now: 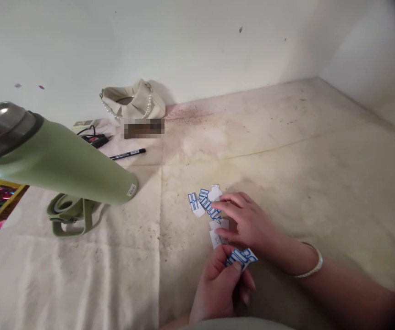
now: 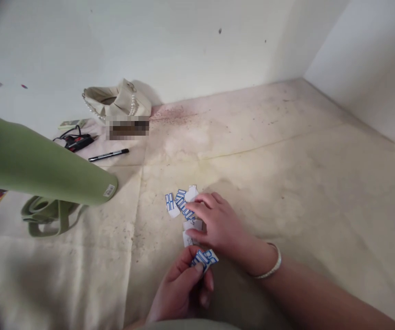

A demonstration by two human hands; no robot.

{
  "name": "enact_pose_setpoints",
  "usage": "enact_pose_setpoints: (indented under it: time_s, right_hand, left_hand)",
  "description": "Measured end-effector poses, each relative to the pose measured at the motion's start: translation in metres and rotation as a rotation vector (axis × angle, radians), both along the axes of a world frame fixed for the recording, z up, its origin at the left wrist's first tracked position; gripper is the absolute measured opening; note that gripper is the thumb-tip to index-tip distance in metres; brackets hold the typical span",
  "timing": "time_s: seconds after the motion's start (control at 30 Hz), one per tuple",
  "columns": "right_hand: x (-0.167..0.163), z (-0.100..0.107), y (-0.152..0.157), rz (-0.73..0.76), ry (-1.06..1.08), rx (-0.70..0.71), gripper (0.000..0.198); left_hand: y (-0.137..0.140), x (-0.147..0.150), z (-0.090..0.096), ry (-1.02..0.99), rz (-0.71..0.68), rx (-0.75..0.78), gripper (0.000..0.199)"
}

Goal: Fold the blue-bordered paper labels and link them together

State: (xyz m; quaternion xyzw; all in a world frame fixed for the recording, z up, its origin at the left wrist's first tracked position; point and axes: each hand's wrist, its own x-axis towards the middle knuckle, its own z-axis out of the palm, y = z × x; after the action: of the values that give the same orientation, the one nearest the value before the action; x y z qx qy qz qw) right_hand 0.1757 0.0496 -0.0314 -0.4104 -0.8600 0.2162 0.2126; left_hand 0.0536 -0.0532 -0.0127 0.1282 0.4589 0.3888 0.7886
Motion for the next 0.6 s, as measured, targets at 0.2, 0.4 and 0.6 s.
enact_pose_setpoints:
  time_s: [0.2, 0.4, 0.6]
  right_hand:
    - [0.0010, -0.0091, -0.0007, 0.195, 0.033, 0.043, 0.044]
    - [-0.0020, -0.0070, 0.0011, 0.172, 0.081, -0.025, 0.017]
    - [-0.0035, -0.0049, 0.0045, 0.110, 0.171, -0.065, 0.008]
  left_hand:
    - [0.0002, -0.0002, 0.0000, -0.004, -0.016, 0.037, 0.037]
    - [-0.0008, -0.0007, -0.0017, 0.033, -0.026, 0.015, 0.031]
    - [-0.0014, -0.0007, -0.0047, 0.024, -0.022, 0.032, 0.029]
